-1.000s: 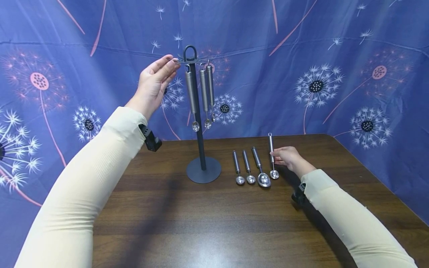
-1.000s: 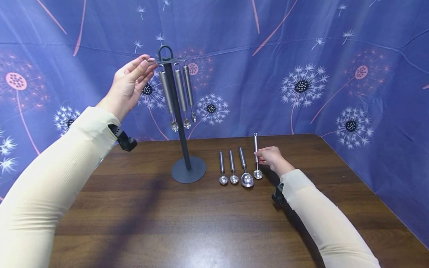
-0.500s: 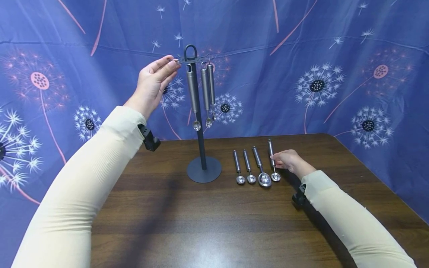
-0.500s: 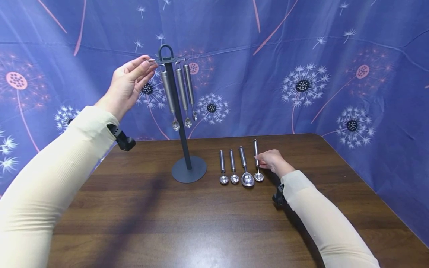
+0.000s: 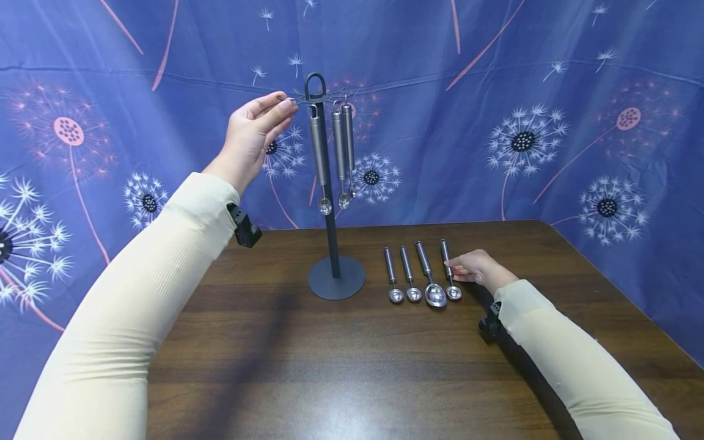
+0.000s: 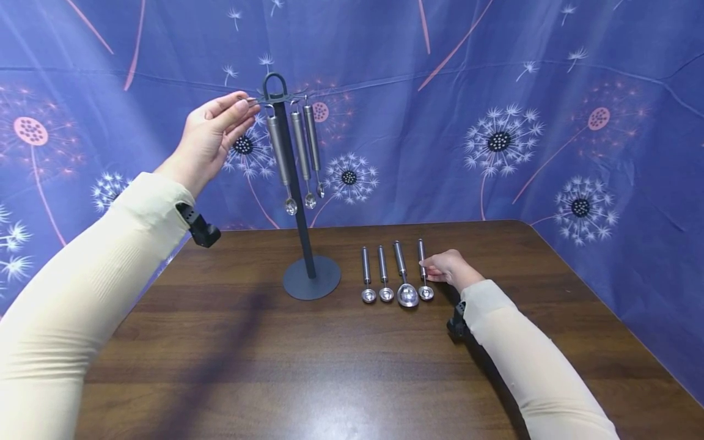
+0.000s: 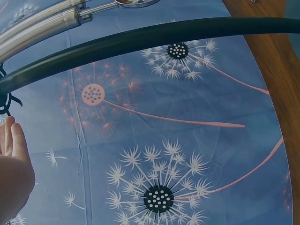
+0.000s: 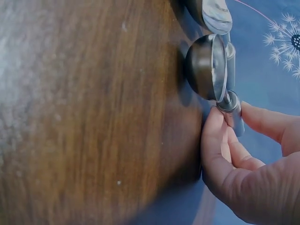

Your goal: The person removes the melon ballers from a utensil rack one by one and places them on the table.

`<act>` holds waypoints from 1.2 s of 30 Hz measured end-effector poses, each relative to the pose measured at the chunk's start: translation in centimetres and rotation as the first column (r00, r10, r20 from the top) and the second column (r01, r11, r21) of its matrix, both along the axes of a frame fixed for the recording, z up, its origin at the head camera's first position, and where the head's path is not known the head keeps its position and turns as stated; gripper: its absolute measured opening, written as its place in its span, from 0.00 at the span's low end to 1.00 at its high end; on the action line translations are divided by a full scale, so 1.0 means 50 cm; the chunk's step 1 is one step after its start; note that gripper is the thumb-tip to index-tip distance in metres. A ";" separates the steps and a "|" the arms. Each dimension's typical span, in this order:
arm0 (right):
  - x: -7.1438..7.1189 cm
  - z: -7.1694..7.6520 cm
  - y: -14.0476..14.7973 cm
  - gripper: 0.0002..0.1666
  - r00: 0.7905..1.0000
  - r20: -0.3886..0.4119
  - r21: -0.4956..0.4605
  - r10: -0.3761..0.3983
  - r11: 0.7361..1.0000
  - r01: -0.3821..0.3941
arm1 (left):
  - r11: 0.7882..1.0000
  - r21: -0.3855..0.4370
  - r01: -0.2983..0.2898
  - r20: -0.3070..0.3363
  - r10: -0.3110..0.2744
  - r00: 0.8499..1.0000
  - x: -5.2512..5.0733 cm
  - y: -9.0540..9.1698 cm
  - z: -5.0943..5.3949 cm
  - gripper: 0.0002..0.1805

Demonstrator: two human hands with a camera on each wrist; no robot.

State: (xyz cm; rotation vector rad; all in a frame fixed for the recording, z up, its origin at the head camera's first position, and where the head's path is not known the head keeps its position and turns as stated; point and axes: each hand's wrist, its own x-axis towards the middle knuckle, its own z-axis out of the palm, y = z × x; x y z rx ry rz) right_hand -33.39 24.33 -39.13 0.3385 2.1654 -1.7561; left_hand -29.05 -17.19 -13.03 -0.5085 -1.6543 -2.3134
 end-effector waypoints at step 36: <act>0.006 0.004 -0.020 0.27 0.999 -0.051 0.200 0.009 0.980 0.002 | 0.998 0.033 -0.046 -0.033 0.047 0.998 -0.001 0.012 -0.006 0.14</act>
